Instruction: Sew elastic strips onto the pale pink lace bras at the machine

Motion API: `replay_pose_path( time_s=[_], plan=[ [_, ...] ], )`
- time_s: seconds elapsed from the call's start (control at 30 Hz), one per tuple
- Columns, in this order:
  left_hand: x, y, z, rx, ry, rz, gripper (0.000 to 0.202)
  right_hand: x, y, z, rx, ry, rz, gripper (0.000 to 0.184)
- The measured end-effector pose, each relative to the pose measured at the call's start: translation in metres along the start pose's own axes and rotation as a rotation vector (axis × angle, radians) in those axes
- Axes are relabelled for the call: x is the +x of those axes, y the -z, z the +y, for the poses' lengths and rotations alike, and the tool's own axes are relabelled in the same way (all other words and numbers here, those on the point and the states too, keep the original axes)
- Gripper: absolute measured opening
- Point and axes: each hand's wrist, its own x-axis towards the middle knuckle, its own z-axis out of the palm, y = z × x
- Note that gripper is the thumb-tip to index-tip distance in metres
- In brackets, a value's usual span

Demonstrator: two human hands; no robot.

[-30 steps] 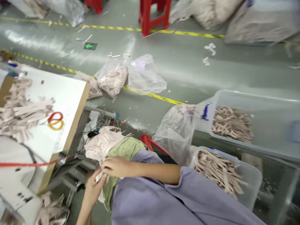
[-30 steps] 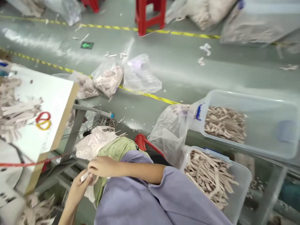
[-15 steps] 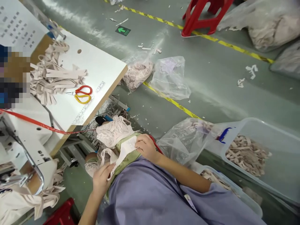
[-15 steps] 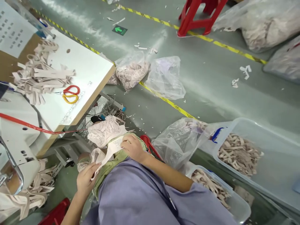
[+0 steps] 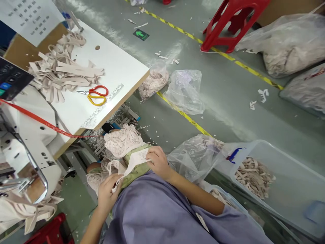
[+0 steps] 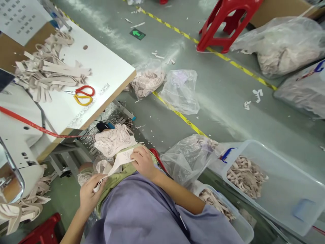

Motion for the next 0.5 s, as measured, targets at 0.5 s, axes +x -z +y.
replay_pose_path(
  time_s=[0.5],
  plan=[
    [-0.015, 0.051, 0.013, -0.586, 0.650, -0.225, 0.043, 0.056, -0.052, -0.091, 0.347, 0.075, -1.039, 0.020]
  ],
)
